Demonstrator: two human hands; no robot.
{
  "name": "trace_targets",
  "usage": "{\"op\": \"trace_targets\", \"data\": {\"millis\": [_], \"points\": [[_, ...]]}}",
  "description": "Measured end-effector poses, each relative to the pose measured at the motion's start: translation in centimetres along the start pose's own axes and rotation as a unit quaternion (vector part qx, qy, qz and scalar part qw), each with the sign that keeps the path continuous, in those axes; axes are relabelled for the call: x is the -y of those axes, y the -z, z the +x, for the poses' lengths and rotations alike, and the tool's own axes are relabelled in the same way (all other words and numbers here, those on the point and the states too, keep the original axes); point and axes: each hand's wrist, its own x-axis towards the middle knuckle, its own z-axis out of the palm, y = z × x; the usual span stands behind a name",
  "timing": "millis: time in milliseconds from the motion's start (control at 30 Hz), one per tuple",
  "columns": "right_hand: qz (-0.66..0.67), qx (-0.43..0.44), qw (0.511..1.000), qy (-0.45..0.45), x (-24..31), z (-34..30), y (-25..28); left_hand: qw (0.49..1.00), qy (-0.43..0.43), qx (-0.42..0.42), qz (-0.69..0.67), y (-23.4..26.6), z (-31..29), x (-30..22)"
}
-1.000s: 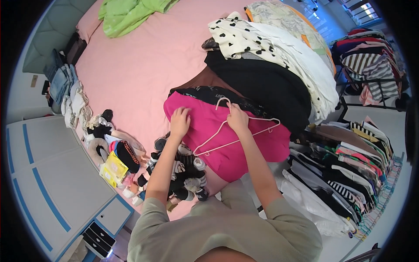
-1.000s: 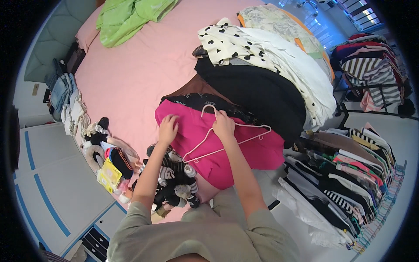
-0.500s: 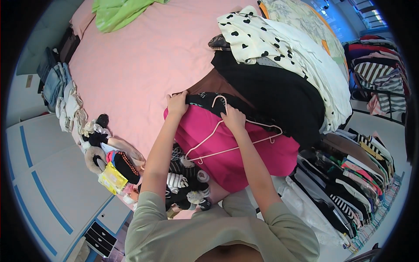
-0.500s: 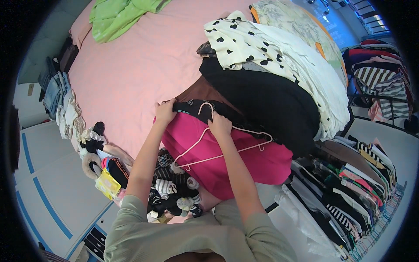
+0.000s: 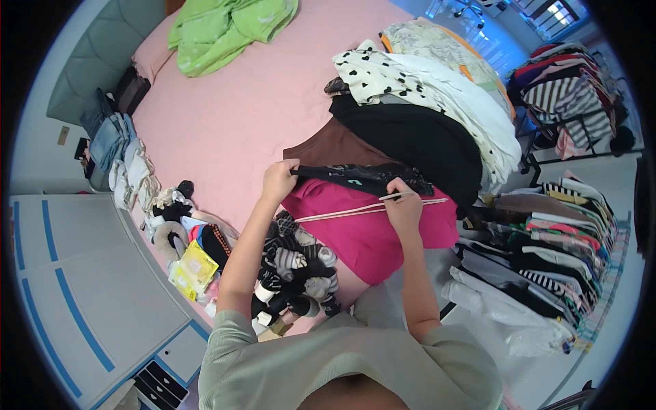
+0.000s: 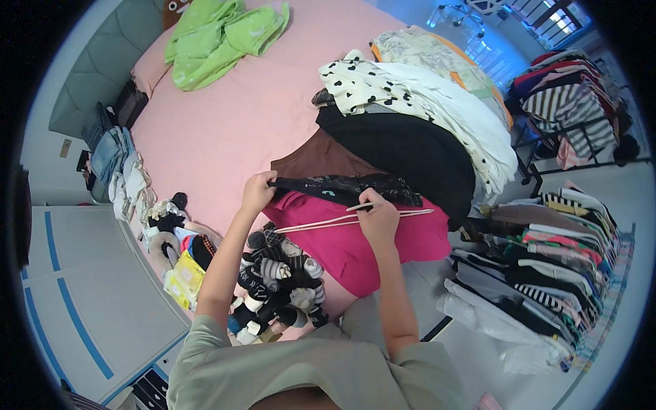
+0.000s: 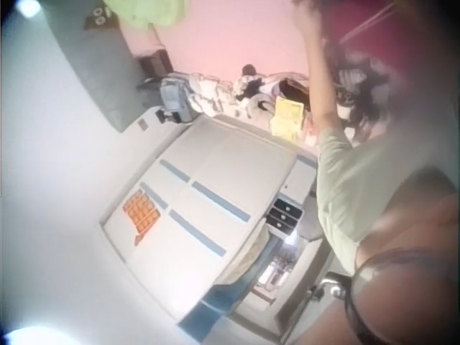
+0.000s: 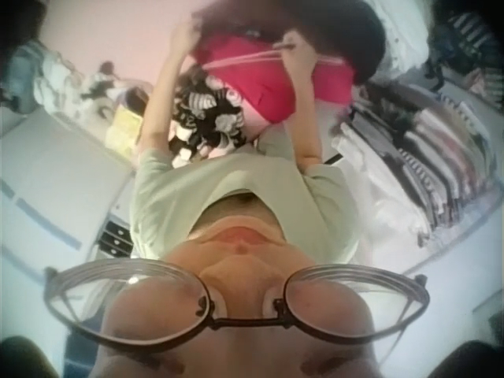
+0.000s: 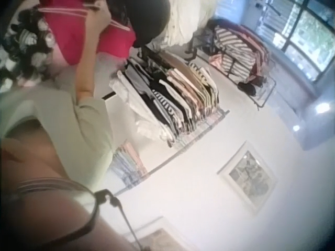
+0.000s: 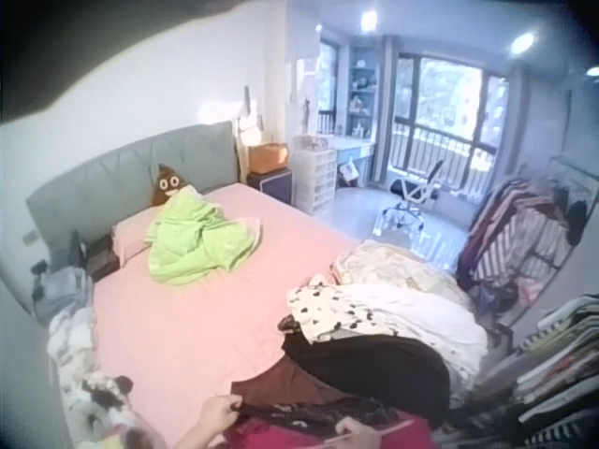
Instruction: The person takes hangers from a clothes rack, places clothes from the bed onto the hangers by hand, and hangs the clothes on the rack.
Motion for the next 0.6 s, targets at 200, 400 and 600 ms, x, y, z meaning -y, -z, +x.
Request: {"op": "trace_targets", "data": {"millis": [200,400,600], "points": [[0.047,-0.120,0.992,0.011,3.0,-6.1,9.3,0.996,-0.087,-0.013,-0.026,7.1,-3.0,-8.8],[0.035,-0.230,0.972,0.046,5.6,-11.7,16.3,0.962,-0.231,-0.135,-0.059,12.9,-4.9,-17.2],[0.000,-0.318,0.945,0.078,8.0,-16.3,21.2,0.928,-0.304,-0.205,-0.067,16.5,-8.5,-22.6]]}}
